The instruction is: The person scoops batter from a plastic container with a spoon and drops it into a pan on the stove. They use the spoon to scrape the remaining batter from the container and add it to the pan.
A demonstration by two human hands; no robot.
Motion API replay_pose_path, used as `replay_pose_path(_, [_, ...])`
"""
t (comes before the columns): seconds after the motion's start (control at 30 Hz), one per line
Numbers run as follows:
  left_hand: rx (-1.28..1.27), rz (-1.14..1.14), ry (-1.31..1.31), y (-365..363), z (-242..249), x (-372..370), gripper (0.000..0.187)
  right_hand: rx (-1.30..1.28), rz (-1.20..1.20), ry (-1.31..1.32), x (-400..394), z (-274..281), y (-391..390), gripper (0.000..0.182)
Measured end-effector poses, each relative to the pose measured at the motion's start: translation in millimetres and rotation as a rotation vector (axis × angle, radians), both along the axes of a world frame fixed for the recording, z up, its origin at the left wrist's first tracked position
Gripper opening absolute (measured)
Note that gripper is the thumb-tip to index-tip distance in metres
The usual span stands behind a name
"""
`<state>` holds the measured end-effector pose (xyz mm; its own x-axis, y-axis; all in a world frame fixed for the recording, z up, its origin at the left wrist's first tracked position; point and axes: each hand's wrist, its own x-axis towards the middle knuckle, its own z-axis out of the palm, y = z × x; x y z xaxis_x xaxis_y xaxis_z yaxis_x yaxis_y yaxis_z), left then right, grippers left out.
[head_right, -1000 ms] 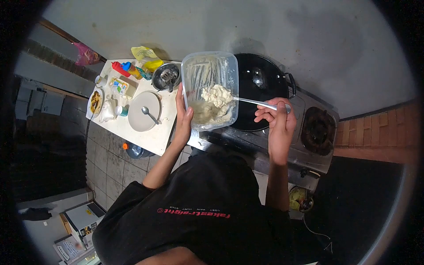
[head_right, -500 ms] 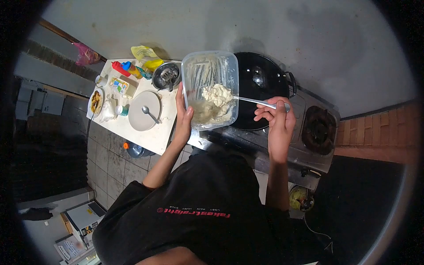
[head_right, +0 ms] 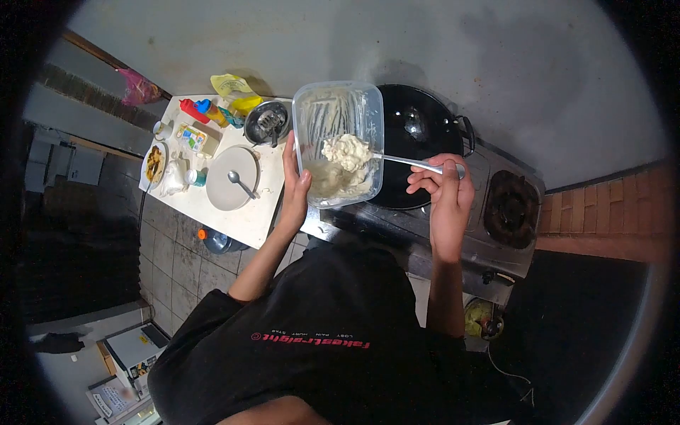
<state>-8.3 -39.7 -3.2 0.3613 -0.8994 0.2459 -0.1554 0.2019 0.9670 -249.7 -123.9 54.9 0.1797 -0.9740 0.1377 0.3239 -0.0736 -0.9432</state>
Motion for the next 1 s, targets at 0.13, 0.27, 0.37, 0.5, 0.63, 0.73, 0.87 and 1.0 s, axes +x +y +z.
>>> replay_pose_path(0.13, [-0.020, -0.002, 0.009, -0.4, -2.0, 0.7, 0.086, -0.002, 0.000, 0.000, -0.5, -0.8, -0.5, 0.032])
replay_pose_path(0.27, [-0.025, -0.007, 0.013, 0.2, -0.7, 0.7, 0.087, 0.002, -0.003, 0.002, 0.1, -2.6, -0.5, 0.031])
replay_pose_path(0.37, [-0.017, -0.007, 0.037, 0.5, 0.4, 0.0, 0.087, 0.003, 0.000, -0.008, -0.3, -2.3, -0.4, 0.031])
replay_pose_path(0.5, [0.006, 0.001, 0.009, 0.1, 0.0, -0.6, 0.090, 0.005, -0.005, -0.013, -0.8, -0.2, 0.1, 0.031])
replay_pose_path(0.63, [0.035, 0.002, -0.012, 0.5, 0.7, -1.5, 0.094, -0.003, -0.016, -0.010, -1.3, 0.7, 0.5, 0.031])
replay_pose_path(0.73, [0.031, -0.001, -0.012, 0.6, -0.5, -0.7, 0.094, 0.001, -0.027, 0.006, -1.1, 0.9, 0.7, 0.031])
replay_pose_path(0.87, [0.028, -0.006, -0.006, 0.4, -2.3, -0.1, 0.093, 0.002, -0.027, -0.008, -2.0, 1.5, 0.7, 0.031])
replay_pose_path(1.0, [0.017, -0.002, -0.017, 0.4, -2.5, -0.4, 0.093, -0.023, -0.018, -0.019, -2.9, 1.3, 0.4, 0.031])
